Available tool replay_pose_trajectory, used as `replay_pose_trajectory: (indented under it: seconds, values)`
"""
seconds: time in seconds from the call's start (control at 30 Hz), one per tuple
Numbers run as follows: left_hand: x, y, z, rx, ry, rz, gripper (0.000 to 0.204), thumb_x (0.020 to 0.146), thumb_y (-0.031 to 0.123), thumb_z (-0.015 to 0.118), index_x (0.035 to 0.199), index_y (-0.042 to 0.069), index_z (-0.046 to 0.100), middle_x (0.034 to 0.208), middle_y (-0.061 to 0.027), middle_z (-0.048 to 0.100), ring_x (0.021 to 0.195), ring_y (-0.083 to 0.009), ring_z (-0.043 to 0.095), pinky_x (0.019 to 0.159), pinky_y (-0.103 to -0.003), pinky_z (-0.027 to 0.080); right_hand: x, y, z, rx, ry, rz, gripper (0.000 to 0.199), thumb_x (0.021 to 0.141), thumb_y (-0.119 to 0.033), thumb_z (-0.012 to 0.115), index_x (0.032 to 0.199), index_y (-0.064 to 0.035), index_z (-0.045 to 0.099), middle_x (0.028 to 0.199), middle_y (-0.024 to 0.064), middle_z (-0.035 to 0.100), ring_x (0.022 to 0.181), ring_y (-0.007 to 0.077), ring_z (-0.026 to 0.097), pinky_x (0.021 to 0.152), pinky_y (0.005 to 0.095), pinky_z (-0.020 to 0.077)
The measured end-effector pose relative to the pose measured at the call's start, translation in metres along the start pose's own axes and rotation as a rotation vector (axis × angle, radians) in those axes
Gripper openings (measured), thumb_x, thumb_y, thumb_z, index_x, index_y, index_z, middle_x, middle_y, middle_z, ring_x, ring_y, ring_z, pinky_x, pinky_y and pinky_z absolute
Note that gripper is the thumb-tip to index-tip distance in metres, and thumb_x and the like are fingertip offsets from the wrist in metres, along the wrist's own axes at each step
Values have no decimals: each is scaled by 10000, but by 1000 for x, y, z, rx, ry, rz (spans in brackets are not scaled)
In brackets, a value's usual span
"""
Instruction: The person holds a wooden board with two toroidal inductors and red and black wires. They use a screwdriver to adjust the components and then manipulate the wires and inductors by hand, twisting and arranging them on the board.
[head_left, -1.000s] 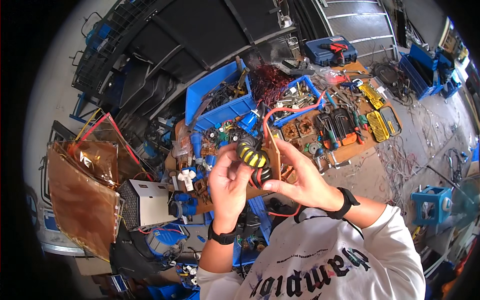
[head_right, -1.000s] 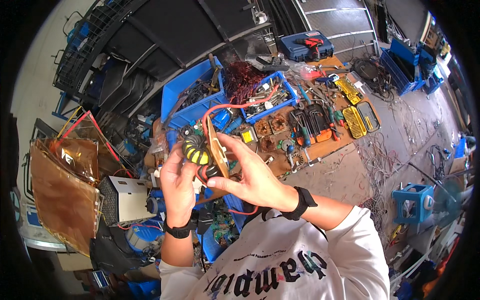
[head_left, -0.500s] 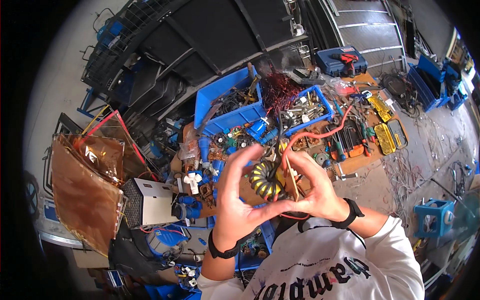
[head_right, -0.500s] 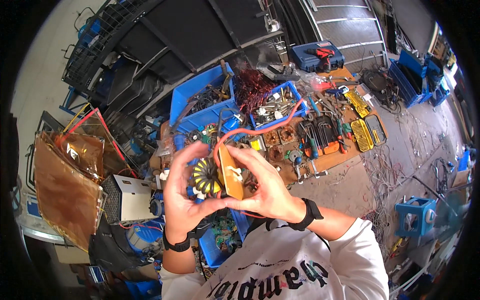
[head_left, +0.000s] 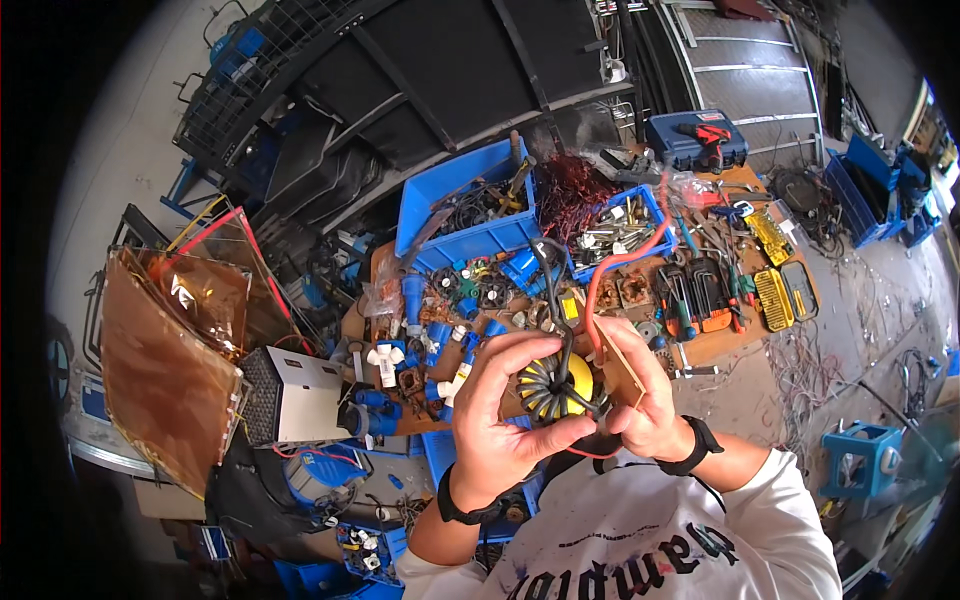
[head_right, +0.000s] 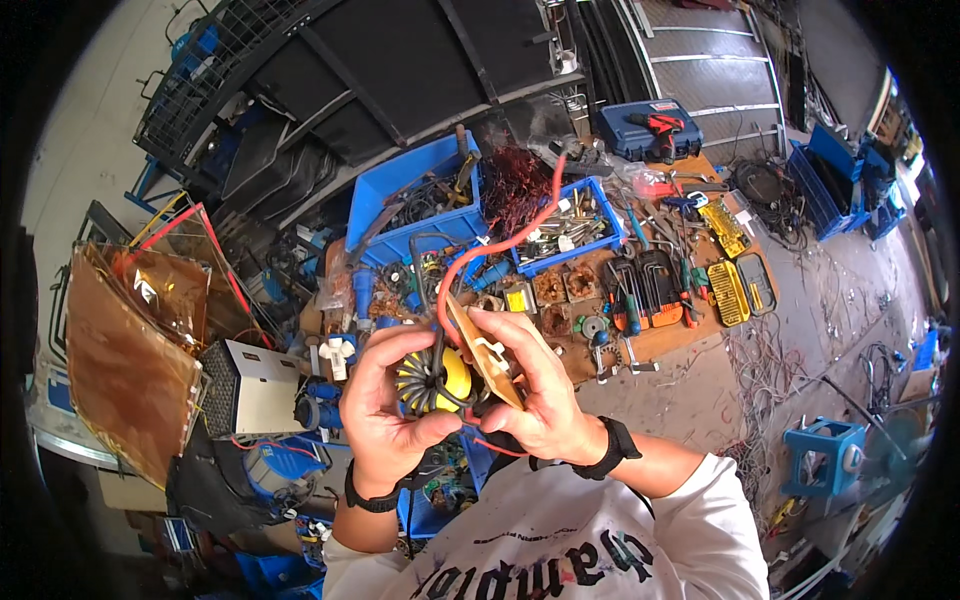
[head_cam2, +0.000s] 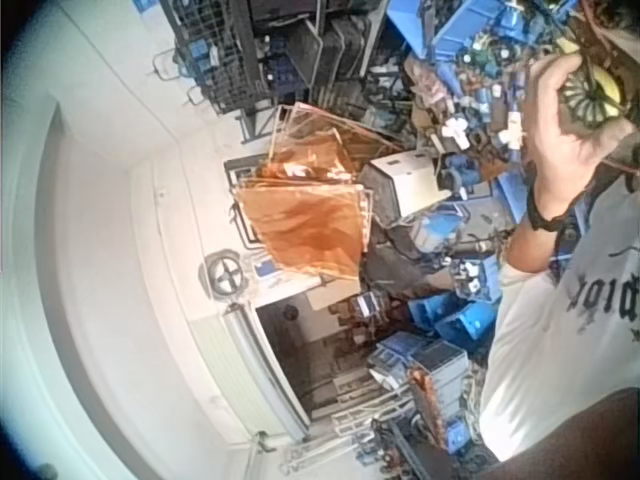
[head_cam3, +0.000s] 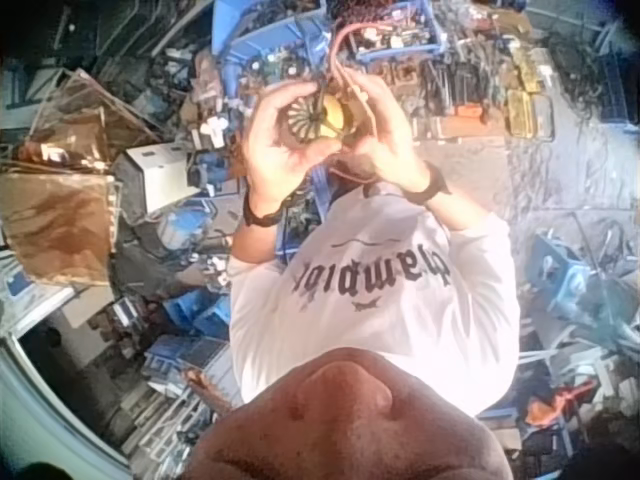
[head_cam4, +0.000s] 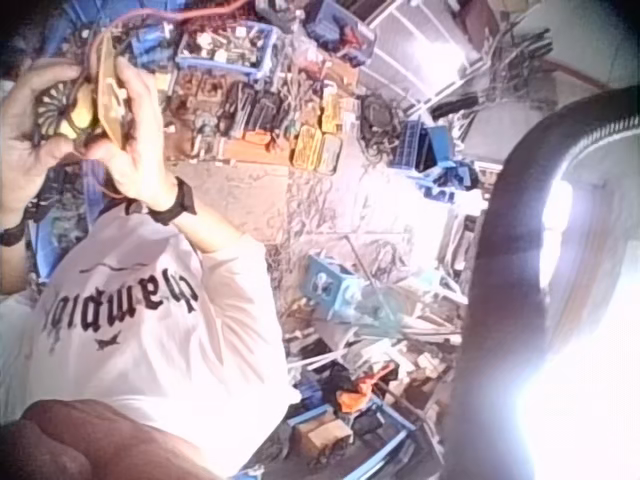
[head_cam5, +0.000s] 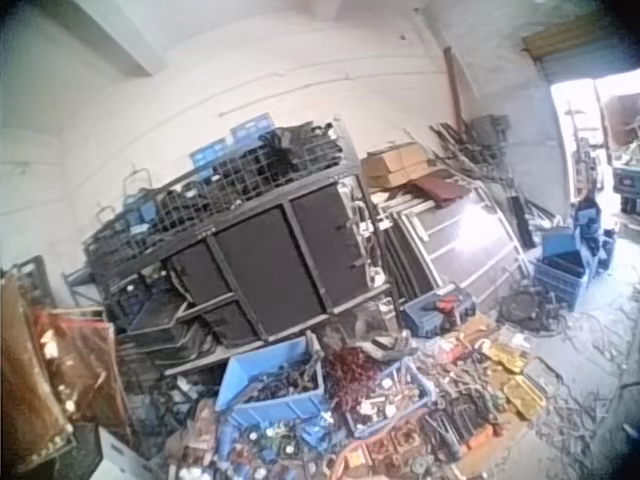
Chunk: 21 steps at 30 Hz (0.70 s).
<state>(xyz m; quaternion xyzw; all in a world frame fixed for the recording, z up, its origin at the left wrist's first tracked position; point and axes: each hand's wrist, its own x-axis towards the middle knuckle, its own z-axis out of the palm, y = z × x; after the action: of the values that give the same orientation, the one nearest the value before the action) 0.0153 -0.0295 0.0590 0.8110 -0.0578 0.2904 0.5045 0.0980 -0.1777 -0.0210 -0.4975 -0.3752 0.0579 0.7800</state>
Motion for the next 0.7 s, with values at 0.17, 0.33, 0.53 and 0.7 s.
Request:
replay_pose_trajectory:
  seconds: [0.17,0.33,0.53,0.7]
  values:
    - [-3,-5,-1,-10,15,-81,550,848,346,822,1212,-18,630,1161,-148,656,1016,-254,653,891,-341,511,4,-3,3,-14,-13,62,943,870,-674,629,1478,17,424,1319,174,535,1183,288,552,976,397,456]
    - [-5,-5,-3,-17,1,-209,549,869,289,802,1262,-28,587,1158,-144,642,1013,-241,639,885,-344,505,7,-5,5,-82,-18,84,882,904,-620,627,1463,34,428,1310,190,544,1188,312,550,1014,411,429]
    - [8,7,-10,399,-105,27,683,705,394,908,1198,23,616,1124,-141,662,1002,-315,655,861,-394,525,11,-10,0,-151,-72,48,848,923,-598,614,1458,31,421,1316,200,542,1182,324,555,1012,417,435]
    - [9,7,-10,428,-100,48,658,715,448,879,1163,27,648,1091,-131,677,981,-320,661,838,-398,523,9,-14,1,-97,-69,78,800,943,-565,609,1462,16,424,1296,198,552,1166,320,565,1006,411,439]
